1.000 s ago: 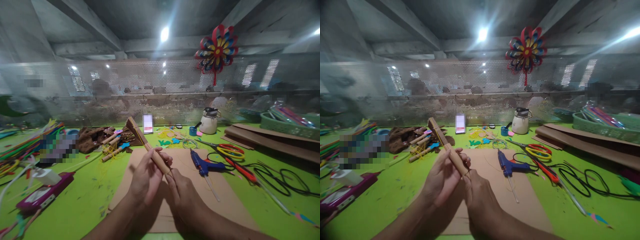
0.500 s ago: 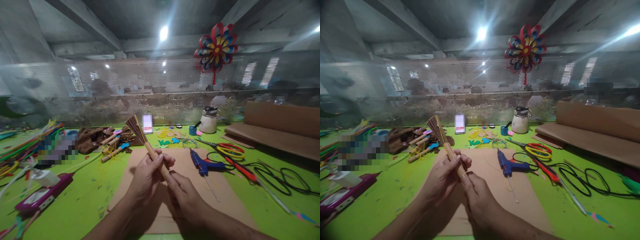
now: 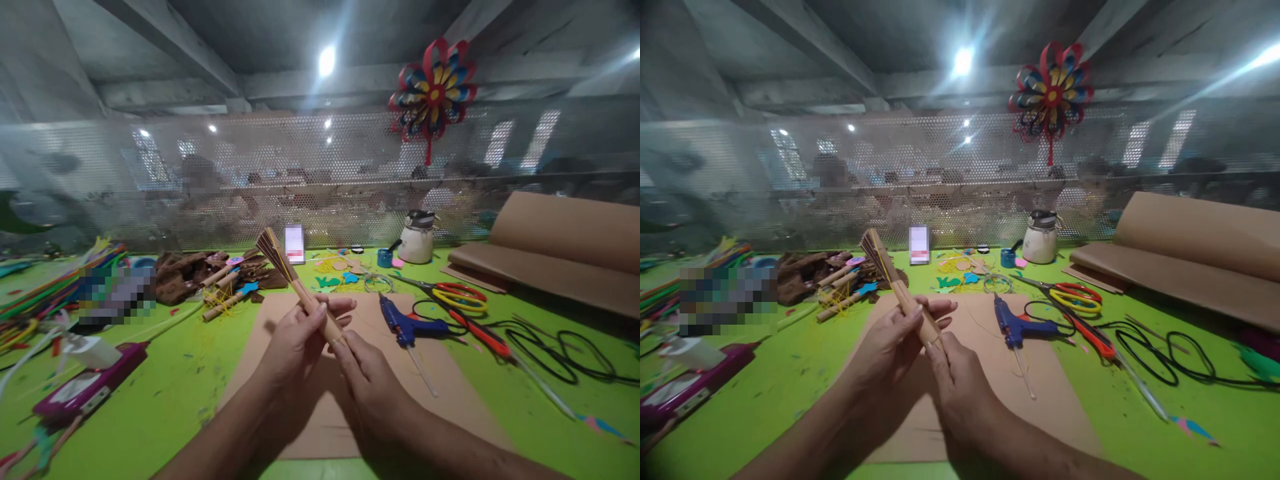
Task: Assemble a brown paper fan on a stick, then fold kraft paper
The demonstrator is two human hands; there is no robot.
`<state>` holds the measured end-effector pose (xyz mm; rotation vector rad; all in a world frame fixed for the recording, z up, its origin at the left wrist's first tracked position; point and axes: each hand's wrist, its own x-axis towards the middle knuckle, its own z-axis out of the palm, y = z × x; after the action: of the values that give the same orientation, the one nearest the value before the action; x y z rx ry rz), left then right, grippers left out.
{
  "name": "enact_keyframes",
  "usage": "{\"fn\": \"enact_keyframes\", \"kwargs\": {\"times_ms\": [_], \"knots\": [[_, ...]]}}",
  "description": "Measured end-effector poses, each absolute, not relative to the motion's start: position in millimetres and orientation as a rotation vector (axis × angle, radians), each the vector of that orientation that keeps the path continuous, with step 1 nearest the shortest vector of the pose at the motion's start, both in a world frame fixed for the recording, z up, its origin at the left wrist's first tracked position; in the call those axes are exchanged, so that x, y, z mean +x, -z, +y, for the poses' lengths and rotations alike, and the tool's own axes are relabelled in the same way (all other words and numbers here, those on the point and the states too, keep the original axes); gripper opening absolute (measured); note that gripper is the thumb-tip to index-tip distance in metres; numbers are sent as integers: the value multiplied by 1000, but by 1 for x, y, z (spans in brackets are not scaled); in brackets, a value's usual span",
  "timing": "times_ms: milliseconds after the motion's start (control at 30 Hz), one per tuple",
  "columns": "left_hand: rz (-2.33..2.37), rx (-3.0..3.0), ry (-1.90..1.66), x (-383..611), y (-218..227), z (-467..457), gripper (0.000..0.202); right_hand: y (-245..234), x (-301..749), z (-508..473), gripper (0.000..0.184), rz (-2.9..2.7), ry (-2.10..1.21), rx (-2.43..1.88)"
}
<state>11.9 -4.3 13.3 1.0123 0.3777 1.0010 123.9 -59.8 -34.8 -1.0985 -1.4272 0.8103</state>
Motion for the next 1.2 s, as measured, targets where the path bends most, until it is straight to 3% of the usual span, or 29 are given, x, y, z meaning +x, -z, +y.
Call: {"fn": "enact_keyframes", "kwargs": {"times_ms": [233,433,800,1200], "knots": [[610,988,-958,5,-7,6,33,36,127,-58,27,-1470,-732,-1159],[589,1028,-1009,7,-5,6,20,37,129,-54,27,-1466,-720,-1173],[746,987,-1053,10,2,6,25,50,127,-51,27,-1300,-713,-1156],[743,928,-1054,12,0,5,27,45,113,-62,22,-985,-1238,-835]]}}
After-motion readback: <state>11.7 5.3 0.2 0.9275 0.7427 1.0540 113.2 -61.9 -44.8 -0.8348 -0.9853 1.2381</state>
